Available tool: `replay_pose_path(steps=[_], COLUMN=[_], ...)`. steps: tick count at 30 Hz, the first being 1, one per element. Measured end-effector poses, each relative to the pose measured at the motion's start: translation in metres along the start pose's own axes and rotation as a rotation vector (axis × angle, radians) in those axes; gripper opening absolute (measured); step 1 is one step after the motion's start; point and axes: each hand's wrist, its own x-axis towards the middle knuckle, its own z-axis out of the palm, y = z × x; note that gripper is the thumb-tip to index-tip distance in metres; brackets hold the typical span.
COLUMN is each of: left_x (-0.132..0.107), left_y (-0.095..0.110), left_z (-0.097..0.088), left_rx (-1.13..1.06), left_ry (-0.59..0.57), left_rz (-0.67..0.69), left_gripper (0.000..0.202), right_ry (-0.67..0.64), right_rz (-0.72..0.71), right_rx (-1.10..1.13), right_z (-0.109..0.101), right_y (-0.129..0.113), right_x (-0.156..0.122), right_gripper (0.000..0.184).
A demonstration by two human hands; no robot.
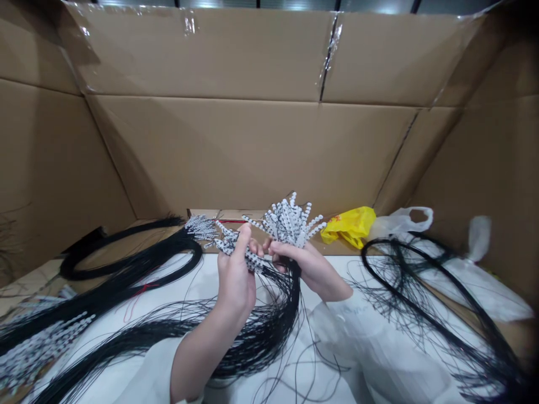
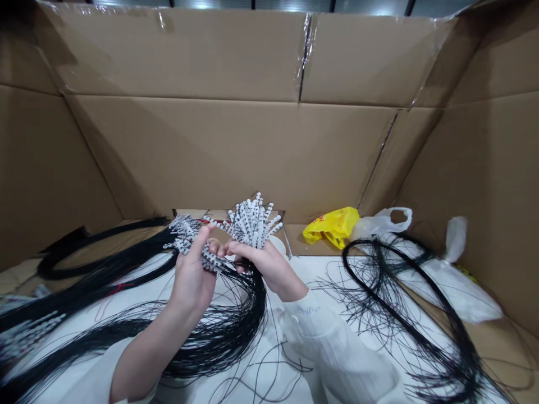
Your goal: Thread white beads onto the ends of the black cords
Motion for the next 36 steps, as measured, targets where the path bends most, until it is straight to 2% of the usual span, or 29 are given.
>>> replay_pose_path(steps=[3,7,9,12,14,19,24,28,36], left_x=[0.000,0.002,0.002,0.003,0.003,0.002,0.002,0.004,0.005], left_y=[0.001,0.004,0.004,0.004,0.004,0.002,0.002,0.005,0.012], left_z=[0.001,0.002,0.001,-0.001,-0.001,-0.002,-0.002,-0.004,-0.001], left_rx=[0.010,-0.024,-0.047,-0.049,-0.010,0.063,0.175,0.207,0.266], left_ry=[0.011,-0.015,0.023,0.139,0.156,-0.008,-0.073,-0.113,-0.167], left_rz=[-0.005,-0.080,-0.080,-0.042,-0.029,0.015,0.059,-0.061,-0.118], left_gripper=[0.026,0.024,0.022,0.015,0.010,0.005,0.010,0.026,0.024], right_ry=[-0.045,-0.073,0.007,0.155,0.169,0.057,-0.057,-0.124,-0.107], right_rz=[0.022,0.008,-0.002,-0.037,-0.039,0.003,0.052,0.045,0.018], right_rx=[-0.010,-0.042,-0.054,-0.022,-0.004,0.027,0.034,0.002,-0.009], right_z=[0.001,0.001,0.000,-0.004,-0.005,-0.004,-0.003,-0.005,-0.008], right_y=[-0.001,-0.001,0.000,0.001,0.002,0.000,-0.003,-0.004,0.000], right_x=[-0.002,-0.002,-0.001,0.002,0.003,0.001,-0.003,-0.002,0.000], right_gripper=[0.015,0.017,0.020,0.026,0.024,0.019,0.020,0.021,0.017])
